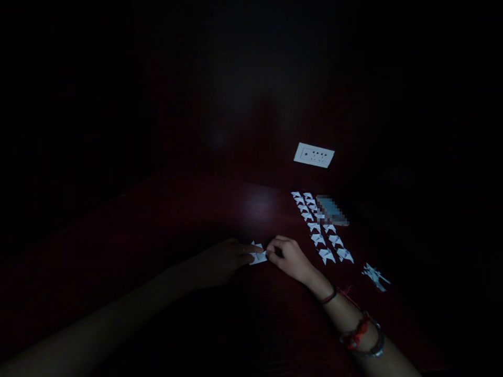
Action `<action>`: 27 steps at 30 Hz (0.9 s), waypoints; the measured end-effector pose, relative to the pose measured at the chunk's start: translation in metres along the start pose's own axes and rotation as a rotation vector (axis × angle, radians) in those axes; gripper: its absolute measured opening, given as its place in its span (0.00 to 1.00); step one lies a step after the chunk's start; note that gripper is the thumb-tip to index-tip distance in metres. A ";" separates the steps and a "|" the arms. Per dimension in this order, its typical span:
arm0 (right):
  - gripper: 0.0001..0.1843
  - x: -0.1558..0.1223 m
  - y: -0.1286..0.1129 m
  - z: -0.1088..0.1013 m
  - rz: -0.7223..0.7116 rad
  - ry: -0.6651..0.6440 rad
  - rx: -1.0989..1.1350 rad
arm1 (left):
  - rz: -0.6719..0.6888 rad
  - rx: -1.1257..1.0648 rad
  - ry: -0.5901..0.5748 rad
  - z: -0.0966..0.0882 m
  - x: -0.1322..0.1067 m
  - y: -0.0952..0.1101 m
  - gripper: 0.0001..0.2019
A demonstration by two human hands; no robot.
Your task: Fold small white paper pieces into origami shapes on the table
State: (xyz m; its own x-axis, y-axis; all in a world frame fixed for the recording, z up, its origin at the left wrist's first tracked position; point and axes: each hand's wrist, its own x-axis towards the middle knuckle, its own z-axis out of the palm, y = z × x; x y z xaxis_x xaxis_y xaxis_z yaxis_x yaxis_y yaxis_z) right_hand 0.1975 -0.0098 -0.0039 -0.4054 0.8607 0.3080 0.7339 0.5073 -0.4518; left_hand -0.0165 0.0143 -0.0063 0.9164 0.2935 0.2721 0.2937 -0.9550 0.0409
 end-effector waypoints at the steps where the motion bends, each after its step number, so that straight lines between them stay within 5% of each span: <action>1: 0.04 0.000 0.000 0.000 0.002 0.001 0.003 | 0.002 -0.001 0.003 -0.001 0.000 0.001 0.22; 13: 0.04 0.000 0.000 0.000 0.011 -0.001 0.023 | -0.025 -0.028 0.027 0.008 -0.002 -0.003 0.24; 27: 0.09 -0.007 -0.008 -0.012 -0.159 -0.139 -0.042 | -0.050 -0.019 0.022 0.010 -0.001 -0.002 0.21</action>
State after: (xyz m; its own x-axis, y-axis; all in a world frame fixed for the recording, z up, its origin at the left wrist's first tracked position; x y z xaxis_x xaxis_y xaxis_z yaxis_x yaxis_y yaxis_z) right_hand 0.2013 -0.0203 0.0078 -0.5868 0.7694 0.2526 0.6758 0.6371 -0.3707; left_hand -0.0153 0.0165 -0.0164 0.8947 0.3397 0.2902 0.3331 -0.9400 0.0733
